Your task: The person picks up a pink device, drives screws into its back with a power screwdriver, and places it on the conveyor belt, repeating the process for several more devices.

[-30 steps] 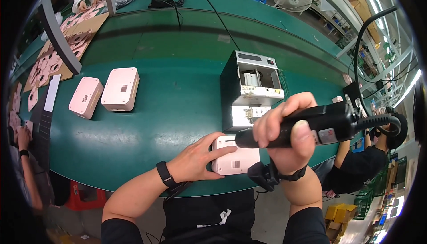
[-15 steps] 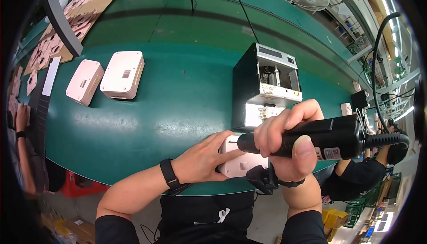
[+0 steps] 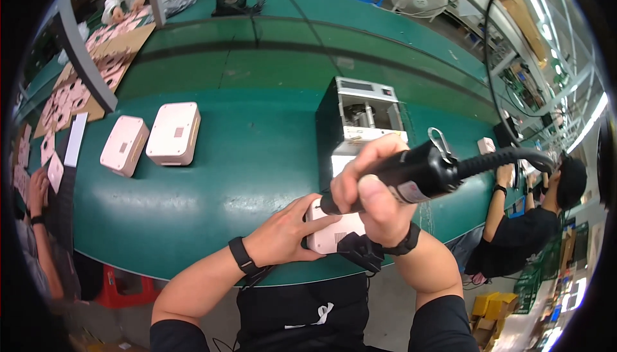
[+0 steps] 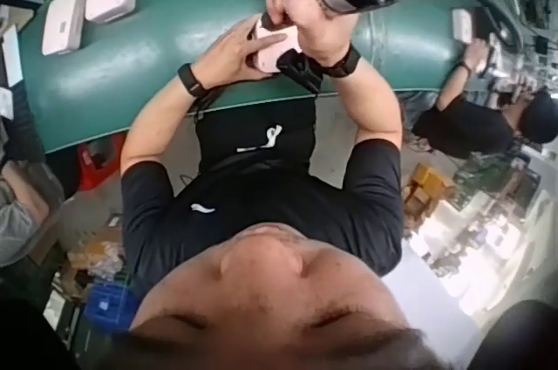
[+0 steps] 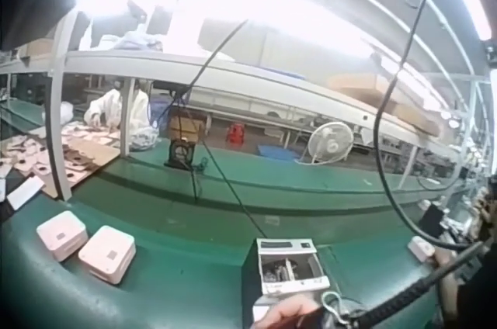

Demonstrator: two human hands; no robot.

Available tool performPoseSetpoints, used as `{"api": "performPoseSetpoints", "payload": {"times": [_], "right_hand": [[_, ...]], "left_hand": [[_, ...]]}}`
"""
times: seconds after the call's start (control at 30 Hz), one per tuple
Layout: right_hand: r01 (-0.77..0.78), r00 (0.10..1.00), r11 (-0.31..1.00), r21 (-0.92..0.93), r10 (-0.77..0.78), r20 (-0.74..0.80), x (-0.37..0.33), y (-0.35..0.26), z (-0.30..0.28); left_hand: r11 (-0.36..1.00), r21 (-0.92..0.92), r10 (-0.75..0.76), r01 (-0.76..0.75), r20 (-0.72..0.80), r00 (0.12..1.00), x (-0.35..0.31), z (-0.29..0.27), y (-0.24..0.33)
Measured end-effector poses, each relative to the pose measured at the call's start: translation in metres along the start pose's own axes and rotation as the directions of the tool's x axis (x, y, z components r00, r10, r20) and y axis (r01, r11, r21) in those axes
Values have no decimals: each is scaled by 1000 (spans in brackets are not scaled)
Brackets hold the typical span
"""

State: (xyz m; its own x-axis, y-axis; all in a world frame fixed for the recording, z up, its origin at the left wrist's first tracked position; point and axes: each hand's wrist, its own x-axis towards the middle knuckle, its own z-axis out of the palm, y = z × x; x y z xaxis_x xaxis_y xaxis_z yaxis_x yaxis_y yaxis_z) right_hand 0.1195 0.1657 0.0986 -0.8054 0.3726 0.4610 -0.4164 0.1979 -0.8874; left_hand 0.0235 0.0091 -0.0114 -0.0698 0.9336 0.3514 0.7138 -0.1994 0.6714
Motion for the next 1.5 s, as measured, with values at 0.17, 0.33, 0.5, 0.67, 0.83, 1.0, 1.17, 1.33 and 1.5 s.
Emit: {"api": "performPoseSetpoints", "payload": {"times": [0.17, 0.33, 0.5, 0.67, 0.83, 1.0, 1.17, 1.33, 1.5], "right_hand": [[140, 982, 942, 305, -91, -168, 8, -38, -20], [148, 958, 989, 11, -141, -251, 14, -38, -49], [126, 943, 991, -48, -134, -305, 25, -20, -66], [7, 953, 997, 81, 18, -303, 4, -25, -70], [16, 939, 987, 161, 41, -341, -49, -47, -67], [15, 964, 1000, 26, -7, -264, -72, -54, -68], [-23, 961, 999, 38, 32, -276, -77, -45, -65], [-38, 954, 997, 71, 58, -295, -79, -40, -64], [-50, 952, 997, 61, 66, -300, -80, -39, -62]], "left_hand": [[999, -15, -46, 46, 1, 999, 1, -6, 1], [997, -5, -77, 77, 13, 997, -1, -9, 0], [997, 6, -80, 80, 14, 997, 0, -6, 2], [996, -1, -91, 91, 4, 996, 0, -4, -2], [997, -14, -72, 71, -23, 997, 3, -8, -1], [993, 12, -117, 117, -6, 993, 4, -7, 1], [992, 17, -123, 123, -16, 992, 5, -7, 3], [994, 22, -109, 109, -26, 994, 5, -5, 1], [992, 19, -127, 127, -18, 992, 7, -5, 2]]}}
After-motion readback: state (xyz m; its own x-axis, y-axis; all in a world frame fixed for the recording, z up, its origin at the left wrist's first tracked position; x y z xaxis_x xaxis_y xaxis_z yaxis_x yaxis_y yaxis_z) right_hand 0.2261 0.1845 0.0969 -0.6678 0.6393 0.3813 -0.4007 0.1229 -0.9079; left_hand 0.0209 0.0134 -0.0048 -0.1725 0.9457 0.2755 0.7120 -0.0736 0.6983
